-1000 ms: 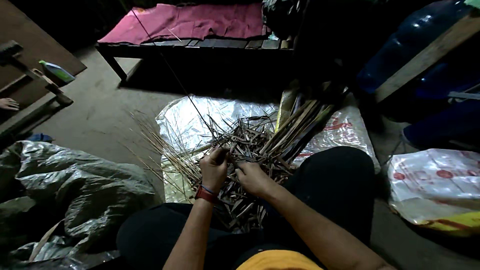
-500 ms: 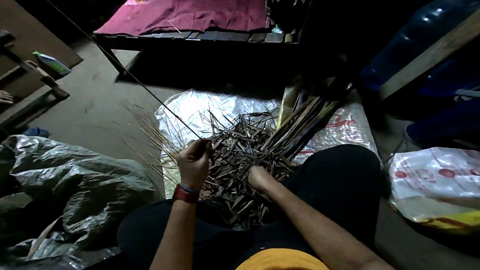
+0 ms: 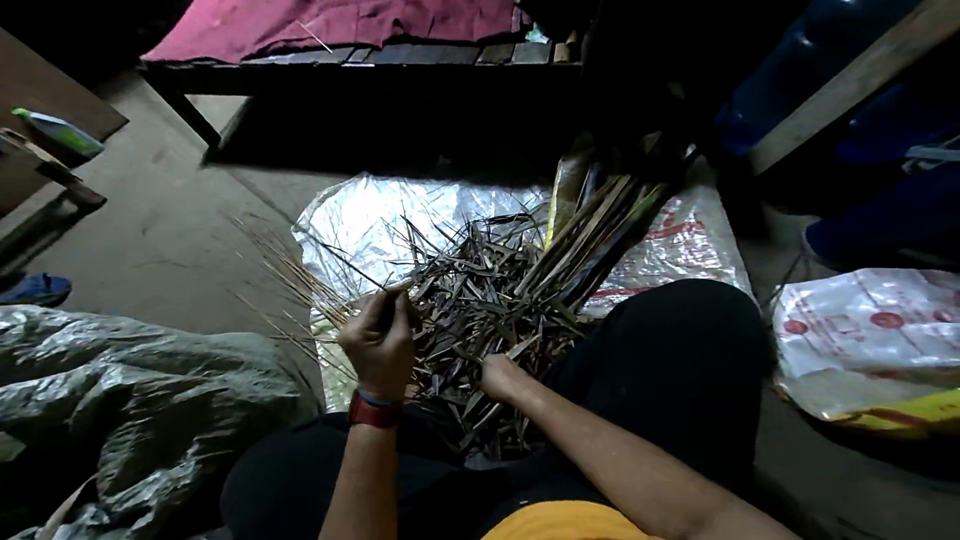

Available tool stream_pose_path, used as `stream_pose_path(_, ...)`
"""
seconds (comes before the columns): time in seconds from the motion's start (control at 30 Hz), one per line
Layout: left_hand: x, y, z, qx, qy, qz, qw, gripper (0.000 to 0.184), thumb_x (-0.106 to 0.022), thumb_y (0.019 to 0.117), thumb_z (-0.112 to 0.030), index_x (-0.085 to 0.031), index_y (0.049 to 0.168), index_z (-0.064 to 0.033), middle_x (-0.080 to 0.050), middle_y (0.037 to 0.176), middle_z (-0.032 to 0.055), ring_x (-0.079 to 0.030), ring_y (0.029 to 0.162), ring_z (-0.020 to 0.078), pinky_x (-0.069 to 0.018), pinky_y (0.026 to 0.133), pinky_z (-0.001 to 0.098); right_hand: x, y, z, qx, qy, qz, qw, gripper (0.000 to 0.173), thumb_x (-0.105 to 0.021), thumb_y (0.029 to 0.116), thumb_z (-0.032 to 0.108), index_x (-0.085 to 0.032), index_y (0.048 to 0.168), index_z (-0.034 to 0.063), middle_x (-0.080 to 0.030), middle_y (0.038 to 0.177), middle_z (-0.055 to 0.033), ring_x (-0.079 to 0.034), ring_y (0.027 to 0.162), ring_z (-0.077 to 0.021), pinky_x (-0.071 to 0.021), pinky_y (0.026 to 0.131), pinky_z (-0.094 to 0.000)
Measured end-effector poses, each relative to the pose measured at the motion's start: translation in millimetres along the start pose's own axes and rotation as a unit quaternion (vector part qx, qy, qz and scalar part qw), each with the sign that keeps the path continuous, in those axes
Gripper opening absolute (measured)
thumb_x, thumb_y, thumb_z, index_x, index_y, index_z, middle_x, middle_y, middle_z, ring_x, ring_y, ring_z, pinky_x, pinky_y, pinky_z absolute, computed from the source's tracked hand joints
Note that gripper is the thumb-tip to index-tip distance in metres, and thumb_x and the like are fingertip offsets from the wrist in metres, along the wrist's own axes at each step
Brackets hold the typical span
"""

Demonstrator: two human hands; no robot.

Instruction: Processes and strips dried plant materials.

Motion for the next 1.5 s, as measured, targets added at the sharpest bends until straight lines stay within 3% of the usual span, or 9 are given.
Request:
stream_pose_path(0.1,16.5,17.2,-0.9,0.007,0.012,-0.031,0.999,0.012,-0.061,0.0981,-0.003,-0.069,0.098,0.0060,-0.068,0.078,0.0002,-0.066,0.064,0.0017,-0.0593,0.063,0.0213,10.8,4.8,-7.4,-0.036,0.017,-0.012,0.999,0.037,-0.054,0.1036,0.014,-0.058,0.132,-0.0095,-0.058,0.140,-0.0284,-0.057,0.132,-0.0407,-0.0462,0.108,-0.0577)
stream_pose_path(0.33,4.1,13.9,8.1,0.072,0.040,-0.046,0.996,0.014,-0.060,0.0978,-0.004,-0.069,0.099,0.0066,-0.068,0.075,0.0017,-0.064,0.059,0.0015,-0.0586,0.060,0.0211,49.4,-65.9,73.8,0.159,0.082,-0.135,0.974,0.038,-0.037,0.1118,0.014,-0.054,0.137,-0.0070,-0.065,0.125,-0.0273,-0.065,0.120,-0.0372,-0.0497,0.104,-0.0491)
stream_pose_path(0.6,8.4,30.1,10.7,0.055,0.047,-0.029,0.997,0.016,-0.059,0.0990,-0.006,-0.068,0.102,0.0062,-0.068,0.075,-0.0005,-0.064,0.060,0.0000,-0.0584,0.060,0.0206,17.1,26.0,-3.9,-0.032,0.068,-0.003,0.997,0.034,-0.052,0.1034,0.012,-0.060,0.129,-0.0092,-0.059,0.136,-0.0285,-0.058,0.129,-0.0408,-0.0472,0.106,-0.0580)
stream_pose_path(0.8,25.0,56.5,86.7,0.220,0.218,0.045,0.950,0.026,-0.053,0.1036,-0.011,-0.068,0.114,0.0070,-0.068,0.085,0.0153,-0.064,0.065,0.0155,-0.0563,0.067,0.0369,86.3,38.0,-18.6,-0.044,0.095,-0.082,0.991,0.038,-0.043,0.1083,0.015,-0.057,0.139,-0.0029,-0.057,0.142,-0.0265,-0.055,0.134,-0.0392,-0.0432,0.109,-0.0581)
stream_pose_path(0.93,32.5,61.8,162.9,0.336,0.326,0.119,0.875,0.031,-0.051,0.1044,-0.012,-0.067,0.120,0.0087,-0.069,0.109,0.0292,-0.069,0.097,0.0392,-0.0508,0.092,0.0577,148.6,48.4,-44.1,-0.066,0.104,-0.092,0.988,0.039,-0.051,0.1075,0.020,-0.058,0.136,-0.0060,-0.058,0.138,-0.0292,-0.057,0.130,-0.0407,-0.0431,0.108,-0.0589)
stream_pose_path(1.07,29.4,62.9,221.8,0.409,0.378,0.155,0.816,0.032,-0.057,0.1035,-0.013,-0.066,0.123,0.0107,-0.064,0.122,0.0352,-0.061,0.118,0.0490,-0.0421,0.104,0.0628,194.9,110.0,-93.7,-0.132,0.154,-0.179,0.963,0.035,-0.055,0.1042,0.015,-0.062,0.132,-0.0058,-0.060,0.137,-0.0287,-0.056,0.131,-0.0414,-0.0431,0.108,-0.0604)
stream_pose_path(1.23,25.0,39.2,286.2,0.491,0.415,0.176,0.746,0.042,-0.059,0.1033,-0.018,-0.059,0.132,0.0129,-0.055,0.135,0.0387,-0.051,0.133,0.0507,-0.0372,0.112,0.0613,197.3,196.2,-135.1,-0.134,0.161,-0.165,0.964,0.042,-0.046,0.1095,0.021,-0.054,0.147,0.0037,-0.055,0.148,-0.0234,-0.051,0.140,-0.0372,-0.0378,0.117,-0.0560)
stream_pose_path(1.37,15.5,4.1,301.5,0.500,0.372,0.205,0.754,0.047,-0.058,0.1034,-0.015,-0.051,0.141,0.0121,-0.057,0.132,0.0388,-0.056,0.125,0.0530,-0.0416,0.107,0.0641,188.4,231.7,-145.2,-0.163,0.123,-0.133,0.970,0.047,-0.041,0.1117,0.030,-0.050,0.151,0.0070,-0.052,0.151,-0.0221,-0.048,0.143,-0.0375,-0.0367,0.117,-0.0567)
stream_pose_path(1.5,5.2,-0.8,290.7,0.471,0.371,0.191,0.777,0.041,-0.052,0.1040,-0.010,-0.053,0.140,0.0105,-0.061,0.129,0.0359,-0.057,0.124,0.0520,-0.0405,0.107,0.0643,189.6,223.3,-156.4,-0.198,0.143,-0.170,0.955,0.042,-0.047,0.1080,0.020,-0.056,0.142,-0.0022,-0.054,0.148,-0.0245,-0.051,0.140,-0.0371,-0.0401,0.115,-0.0537)
Point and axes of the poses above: each hand's wrist, its own y-axis towards the middle knuckle, its own x-axis out of the back of the hand, z = x × y, the point moved 3 cm from there along y, towards the middle knuckle
